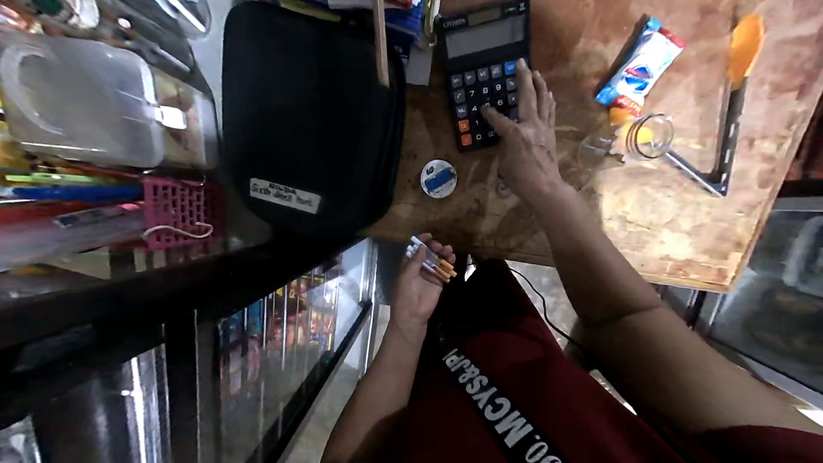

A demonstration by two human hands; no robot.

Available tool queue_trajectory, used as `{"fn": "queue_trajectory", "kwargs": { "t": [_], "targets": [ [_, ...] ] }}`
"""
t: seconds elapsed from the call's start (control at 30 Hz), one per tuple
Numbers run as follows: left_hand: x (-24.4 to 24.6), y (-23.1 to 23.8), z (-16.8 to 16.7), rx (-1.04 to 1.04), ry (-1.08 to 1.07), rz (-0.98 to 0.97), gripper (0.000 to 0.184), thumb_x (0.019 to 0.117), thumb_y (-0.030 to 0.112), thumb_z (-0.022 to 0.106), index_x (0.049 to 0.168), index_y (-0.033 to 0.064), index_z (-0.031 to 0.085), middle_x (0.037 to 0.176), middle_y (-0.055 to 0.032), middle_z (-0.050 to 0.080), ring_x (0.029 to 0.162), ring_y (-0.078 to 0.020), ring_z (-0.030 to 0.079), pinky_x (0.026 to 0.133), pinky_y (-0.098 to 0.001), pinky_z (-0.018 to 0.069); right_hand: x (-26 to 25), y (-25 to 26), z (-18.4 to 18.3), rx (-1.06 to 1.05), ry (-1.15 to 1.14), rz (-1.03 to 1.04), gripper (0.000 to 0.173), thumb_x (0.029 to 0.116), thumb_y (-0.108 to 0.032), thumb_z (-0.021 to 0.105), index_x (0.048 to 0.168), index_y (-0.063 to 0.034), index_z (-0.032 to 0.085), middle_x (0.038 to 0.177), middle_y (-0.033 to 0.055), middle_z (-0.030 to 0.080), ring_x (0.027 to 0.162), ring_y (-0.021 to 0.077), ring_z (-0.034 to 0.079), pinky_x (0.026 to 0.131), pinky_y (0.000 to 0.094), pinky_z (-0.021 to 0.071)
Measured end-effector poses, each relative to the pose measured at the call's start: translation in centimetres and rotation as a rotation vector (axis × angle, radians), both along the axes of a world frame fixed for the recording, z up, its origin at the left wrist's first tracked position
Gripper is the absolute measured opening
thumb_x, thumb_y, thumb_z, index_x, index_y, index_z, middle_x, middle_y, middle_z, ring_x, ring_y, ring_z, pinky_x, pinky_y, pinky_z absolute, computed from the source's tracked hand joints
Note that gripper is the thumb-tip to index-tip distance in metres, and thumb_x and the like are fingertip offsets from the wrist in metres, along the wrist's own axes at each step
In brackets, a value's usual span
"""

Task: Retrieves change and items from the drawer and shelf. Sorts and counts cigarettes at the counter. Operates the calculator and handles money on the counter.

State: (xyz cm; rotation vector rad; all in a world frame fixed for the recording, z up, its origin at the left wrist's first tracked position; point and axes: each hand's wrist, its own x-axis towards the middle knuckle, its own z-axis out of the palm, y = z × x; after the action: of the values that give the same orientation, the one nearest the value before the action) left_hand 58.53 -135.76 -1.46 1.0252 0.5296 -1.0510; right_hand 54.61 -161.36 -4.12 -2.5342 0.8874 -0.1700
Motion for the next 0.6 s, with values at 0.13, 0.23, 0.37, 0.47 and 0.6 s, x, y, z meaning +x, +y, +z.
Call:
{"fn": "queue_trajectory", "kwargs": {
  "t": [0.13, 0.23, 0.37, 0.47, 0.6],
  "targets": [
    [0.0, 0.2, 0.0, -0.025, -0.008, -0.005, 0.034, 0.1111, 0.014, 0.028, 0.115, 0.0120, 0.061, 0.091, -0.0041, 0.070, 0.085, -0.0179, 0.072, 0.083, -0.0350, 0.0612, 1.1, 0.3, -0.5, -0.017, 0.033, 0.028, 0.057, 0.0872, 0.007, 0.059, 0.136, -0.0213, 0.068, 0.169, 0.0223, 0.019, 0.155, 0.0479, 0.015, 0.124, 0.0651, 0.0154],
    [-0.1, -0.2, 0.2, 0.018, -0.010, -0.017, 0.032, 0.1118, 0.015, 0.027, 0.116, 0.0112, 0.059, 0.090, -0.0036, 0.068, 0.084, -0.0174, 0.071, 0.082, -0.0346, 0.0606, 1.1, 0.1, -0.1, 0.007, 0.062, 0.040, 0.057, 0.0875, 0.008, 0.058, 0.137, -0.0201, 0.066, 0.168, 0.0219, 0.020, 0.155, 0.0473, 0.014, 0.123, 0.0660, 0.0140],
    [-0.1, -0.2, 0.5, 0.039, -0.003, -0.017, 0.032, 0.1118, 0.015, 0.027, 0.116, 0.0110, 0.059, 0.089, -0.0032, 0.067, 0.083, -0.0174, 0.070, 0.082, -0.0347, 0.0607, -1.3, 0.0, 0.7, 0.019, -0.037, -0.032, 0.052, 0.0874, 0.006, 0.062, 0.135, -0.0162, 0.068, 0.166, 0.0246, 0.025, 0.154, 0.0478, 0.019, 0.123, 0.0631, 0.0205],
    [-0.1, -0.1, 0.2, 0.034, -0.006, -0.021, 0.033, 0.1118, 0.015, 0.027, 0.115, 0.0114, 0.059, 0.089, -0.0033, 0.067, 0.083, -0.0172, 0.070, 0.081, -0.0350, 0.0605, -3.4, 0.1, -0.1, -0.004, -0.057, -0.102, 0.047, 0.0908, 0.006, 0.057, 0.133, -0.0106, 0.068, 0.163, 0.0278, 0.029, 0.152, 0.0496, 0.022, 0.122, 0.0612, 0.0258],
    [-0.4, -0.2, 0.3, 0.042, 0.003, -0.029, 0.031, 0.1116, 0.014, 0.029, 0.116, 0.0094, 0.059, 0.089, -0.0050, 0.068, 0.083, -0.0189, 0.071, 0.082, -0.0359, 0.0612, -4.0, 0.4, -0.4, 0.002, -0.022, -0.142, 0.042, 0.0928, 0.000, 0.062, 0.133, -0.0110, 0.068, 0.163, 0.0296, 0.027, 0.152, 0.0508, 0.022, 0.122, 0.0599, 0.0268]
  ]
}}
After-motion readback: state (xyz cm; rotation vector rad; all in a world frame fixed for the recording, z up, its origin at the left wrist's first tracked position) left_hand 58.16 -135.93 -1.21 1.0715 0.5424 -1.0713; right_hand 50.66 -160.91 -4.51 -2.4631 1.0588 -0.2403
